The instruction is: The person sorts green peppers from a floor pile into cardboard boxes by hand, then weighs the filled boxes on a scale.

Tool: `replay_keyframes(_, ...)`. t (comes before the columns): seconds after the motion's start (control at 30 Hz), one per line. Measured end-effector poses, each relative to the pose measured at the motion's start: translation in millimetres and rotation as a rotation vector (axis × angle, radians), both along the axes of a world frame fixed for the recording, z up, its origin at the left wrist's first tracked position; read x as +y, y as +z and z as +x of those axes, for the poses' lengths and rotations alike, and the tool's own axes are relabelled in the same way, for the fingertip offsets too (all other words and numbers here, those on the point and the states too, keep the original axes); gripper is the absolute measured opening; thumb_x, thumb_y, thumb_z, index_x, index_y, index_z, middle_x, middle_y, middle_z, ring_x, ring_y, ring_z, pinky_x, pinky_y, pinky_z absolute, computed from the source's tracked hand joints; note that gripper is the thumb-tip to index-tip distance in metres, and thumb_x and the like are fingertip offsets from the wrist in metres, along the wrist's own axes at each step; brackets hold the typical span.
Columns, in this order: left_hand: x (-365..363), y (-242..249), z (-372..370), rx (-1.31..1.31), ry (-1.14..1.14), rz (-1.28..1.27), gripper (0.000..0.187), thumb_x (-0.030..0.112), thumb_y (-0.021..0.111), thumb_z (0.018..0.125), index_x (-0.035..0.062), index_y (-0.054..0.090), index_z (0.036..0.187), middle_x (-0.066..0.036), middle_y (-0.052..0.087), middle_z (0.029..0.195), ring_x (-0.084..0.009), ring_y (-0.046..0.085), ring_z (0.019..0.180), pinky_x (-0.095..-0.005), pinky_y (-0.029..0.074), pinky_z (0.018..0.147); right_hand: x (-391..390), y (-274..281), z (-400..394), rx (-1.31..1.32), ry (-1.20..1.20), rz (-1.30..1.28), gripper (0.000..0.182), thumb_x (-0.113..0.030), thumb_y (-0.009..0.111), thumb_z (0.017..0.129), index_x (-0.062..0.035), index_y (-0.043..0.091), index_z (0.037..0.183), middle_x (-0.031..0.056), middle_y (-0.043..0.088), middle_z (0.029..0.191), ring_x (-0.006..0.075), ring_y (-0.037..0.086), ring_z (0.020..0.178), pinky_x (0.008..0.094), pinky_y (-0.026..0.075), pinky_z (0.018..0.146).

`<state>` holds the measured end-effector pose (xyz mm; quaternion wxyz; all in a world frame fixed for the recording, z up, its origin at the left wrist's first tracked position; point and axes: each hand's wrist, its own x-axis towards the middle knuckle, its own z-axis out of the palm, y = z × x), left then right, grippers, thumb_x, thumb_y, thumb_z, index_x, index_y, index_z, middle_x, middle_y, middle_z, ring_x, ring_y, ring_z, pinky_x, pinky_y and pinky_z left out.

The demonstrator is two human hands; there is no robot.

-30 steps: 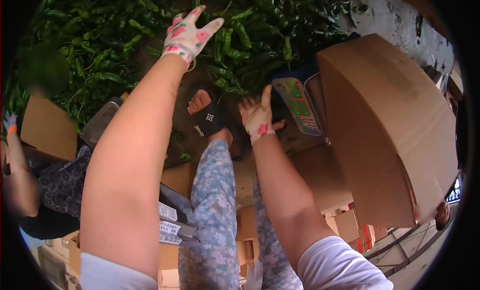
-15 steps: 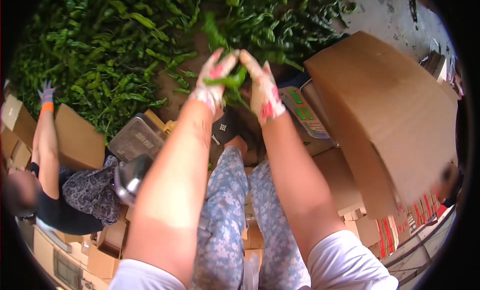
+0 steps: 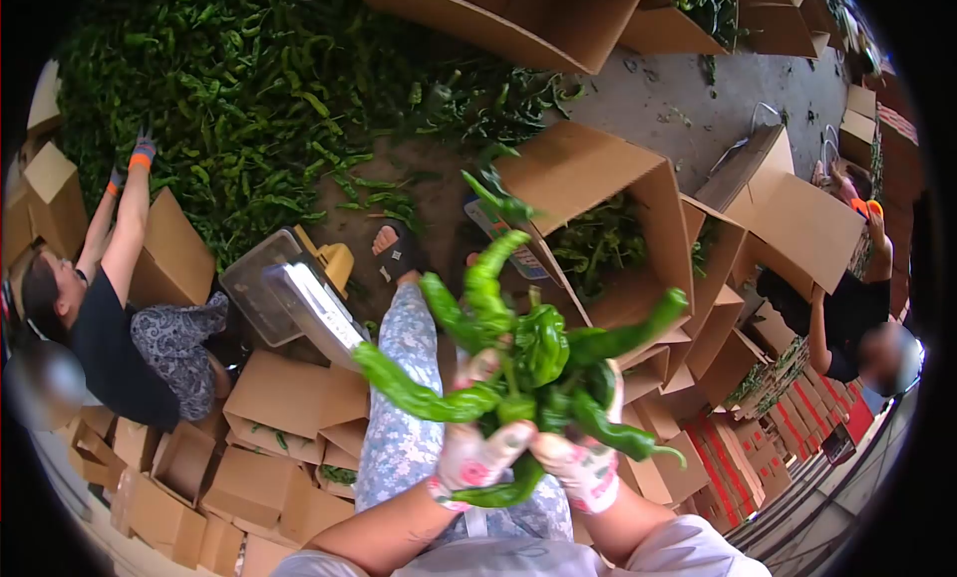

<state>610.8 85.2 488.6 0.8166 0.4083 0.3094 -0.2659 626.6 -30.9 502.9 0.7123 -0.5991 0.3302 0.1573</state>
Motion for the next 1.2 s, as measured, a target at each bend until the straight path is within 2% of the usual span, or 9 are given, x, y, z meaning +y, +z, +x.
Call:
replay_keyframes(0.17,-102,-32,-18,-0.119,-0.121,-0.064,0.063,0.017,0.067,0.084,0.0051,0.038,0.138,-0.018,0.039,0.138,-0.0295,0.038,0.127,-0.0391,0.029,0.106,-97,9,-26,0.013,0.009,-0.33,0.058,-0.014,0.074,0.078,-0.0042,0.045,0.127,0.0079,0.058,0.114,0.0156,0.055,0.104,0.0304,0.045,0.09)
replay_keyframes(0.3,-179,-147,-12,-0.144,-0.271,0.128,0.053,0.012,0.06,0.091,0.0,0.037,0.137,-0.007,0.043,0.122,-0.0143,0.045,0.113,-0.0255,0.04,0.096,-161,-69,-22,0.15,-0.208,-0.198,0.049,-0.013,0.065,0.087,-0.0056,0.045,0.132,0.0021,0.057,0.117,0.0122,0.052,0.107,0.0253,0.041,0.093)
replay_keyframes(0.57,-26,-123,52,0.035,-0.114,0.151,0.028,0.009,0.047,0.096,-0.0003,0.054,0.121,-0.013,0.062,0.111,-0.0187,0.061,0.101,-0.0296,0.053,0.076,-132,-84,-32,-0.108,-0.19,-0.597,0.041,-0.006,0.046,0.093,0.0028,0.042,0.133,0.0137,0.047,0.134,0.023,0.045,0.124,0.0342,0.033,0.105)
replay_keyframes(0.63,32,-156,42,-0.409,-0.513,0.932,0.03,0.014,0.048,0.094,0.0018,0.055,0.12,-0.011,0.062,0.111,-0.0228,0.06,0.101,-0.032,0.047,0.089,-114,-73,-41,-0.123,-0.205,-0.487,0.039,-0.001,0.042,0.091,0.0042,0.044,0.13,0.0151,0.048,0.132,0.0238,0.047,0.123,0.0354,0.035,0.104)
replay_keyframes(0.73,98,-164,35,-0.368,-1.189,1.52,0.039,0.033,0.055,0.085,0.0111,0.058,0.118,-0.013,0.051,0.13,-0.0338,0.042,0.125,-0.0441,0.029,0.107,-92,-59,-50,-0.151,0.009,-0.395,0.04,-0.007,0.052,0.086,0.0032,0.049,0.124,0.0155,0.053,0.124,0.0241,0.053,0.113,0.0342,0.041,0.098)
replay_keyframes(0.9,154,-158,24,-0.159,-2.168,1.512,0.048,0.037,0.04,0.092,0.0142,0.047,0.134,-0.011,0.043,0.14,-0.0308,0.023,0.139,-0.0491,0.015,0.112,-68,-35,-22,-0.177,0.384,-0.368,0.038,-0.006,0.06,0.08,0.0014,0.055,0.117,0.0171,0.058,0.115,0.0294,0.058,0.105,0.0363,0.046,0.09)
replay_keyframes(0.97,156,-152,29,-0.289,-2.114,1.614,0.045,0.032,0.037,0.093,0.0115,0.051,0.13,-0.012,0.051,0.133,-0.0281,0.038,0.132,-0.0436,0.023,0.11,-63,-35,0,-0.239,0.534,-0.415,0.037,-0.003,0.061,0.078,0.0016,0.057,0.114,0.0184,0.06,0.112,0.0312,0.059,0.103,0.0363,0.047,0.09)
replay_keyframes(1.1,163,-141,56,-0.156,-0.81,1.25,0.027,0.014,0.046,0.09,0.009,0.062,0.111,-0.014,0.065,0.105,-0.03,0.061,0.1,-0.037,0.048,0.085,-32,-42,70,-0.334,0.754,-0.407,0.034,-0.004,0.064,0.077,0.0013,0.059,0.109,0.0196,0.062,0.106,0.0338,0.061,0.097,0.0369,0.049,0.085)
replay_keyframes(1.2,189,-135,87,-0.211,-0.74,1.306,0.026,0.013,0.05,0.089,0.0063,0.061,0.112,-0.015,0.064,0.106,-0.0304,0.061,0.1,-0.0358,0.048,0.086,3,-70,126,-0.347,0.789,-0.359,0.033,-0.007,0.065,0.078,0.0011,0.059,0.11,0.0185,0.063,0.104,0.0325,0.062,0.094,0.036,0.051,0.082)
